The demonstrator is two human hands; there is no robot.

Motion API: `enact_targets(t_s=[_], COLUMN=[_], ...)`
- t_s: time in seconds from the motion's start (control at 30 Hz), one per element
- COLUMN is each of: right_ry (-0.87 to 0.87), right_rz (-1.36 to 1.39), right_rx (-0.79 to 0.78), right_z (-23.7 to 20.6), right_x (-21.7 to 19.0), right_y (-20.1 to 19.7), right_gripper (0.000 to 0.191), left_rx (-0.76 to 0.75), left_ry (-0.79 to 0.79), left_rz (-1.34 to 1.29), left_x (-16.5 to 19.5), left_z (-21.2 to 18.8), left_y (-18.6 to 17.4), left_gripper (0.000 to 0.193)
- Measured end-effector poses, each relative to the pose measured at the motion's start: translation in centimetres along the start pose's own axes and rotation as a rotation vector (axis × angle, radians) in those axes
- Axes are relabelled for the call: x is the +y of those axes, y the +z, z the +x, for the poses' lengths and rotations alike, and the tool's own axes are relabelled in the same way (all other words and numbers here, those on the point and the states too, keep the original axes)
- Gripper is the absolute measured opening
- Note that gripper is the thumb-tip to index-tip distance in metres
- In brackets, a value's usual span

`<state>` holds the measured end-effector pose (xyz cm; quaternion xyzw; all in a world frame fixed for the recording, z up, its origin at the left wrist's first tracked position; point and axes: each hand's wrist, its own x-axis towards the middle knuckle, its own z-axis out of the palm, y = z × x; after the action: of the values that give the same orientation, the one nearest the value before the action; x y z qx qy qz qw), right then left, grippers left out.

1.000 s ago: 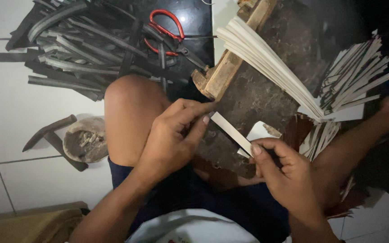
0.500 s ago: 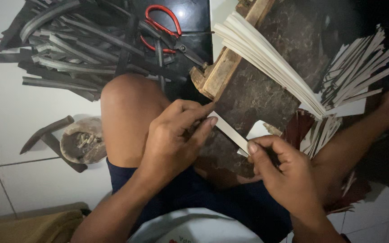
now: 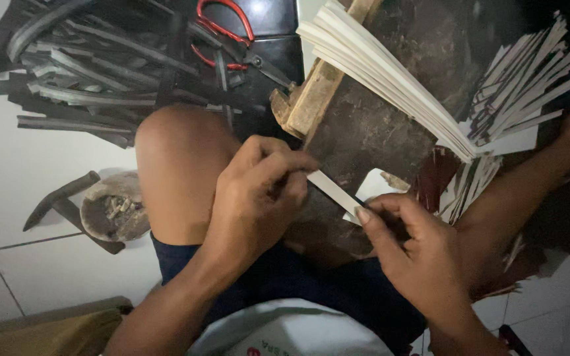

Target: The person sits on the floor and repeatedly peels thin strips from light-colored rectangular pieces using a fixed blade on a wooden block. The person handles each piece one at a time, peels a strip, and places the finished piece into a growing stack.

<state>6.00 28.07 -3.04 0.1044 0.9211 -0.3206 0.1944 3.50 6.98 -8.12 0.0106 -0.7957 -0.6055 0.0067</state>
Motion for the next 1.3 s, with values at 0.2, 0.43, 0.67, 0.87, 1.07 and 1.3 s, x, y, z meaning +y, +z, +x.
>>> enact_targets(t_s=[0.2,0.43,0.67,0.87,1.07,1.3], right_ry=[-0.097,-0.046,-0.026,-0.045,-0.08,-0.116], right_rz=[0.131,0.242,0.266,0.244,0.197,0.054], right_rx=[0.045,-0.03,-0.044,-0.046,-0.042,-0.042], right_z=[-0.1,0.3,0.4,0.5,0.2,1.3], right_x=[0.3,1.1,1.0,0.9,0.5,-1.7], right_y=[0.0,-0.2,-0.3,-0.6,-1.0,-0.4], right_gripper=[0.016,0.013,0.011,0.014,0.015,0.019], left_rx=[-0.077,-0.067,-0.157,-0.185,-0.181,-0.208], left_ry=[0.21,0.288,0.478,0.465,0.45,0.455], left_rz=[0.149,0.352,0.679,0.798,0.787,0.942], left_x=[0.4,1.2,2.0,2.7,3.9,4.4], left_z=[-0.5,-1.2,-3.5,-5.0,-4.7,-3.8], left_y=[-0.1,0.3,0.3,1.6,1.3,0.2], left_gripper=[0.029,0.034,0.045,0.044,0.043,0.045])
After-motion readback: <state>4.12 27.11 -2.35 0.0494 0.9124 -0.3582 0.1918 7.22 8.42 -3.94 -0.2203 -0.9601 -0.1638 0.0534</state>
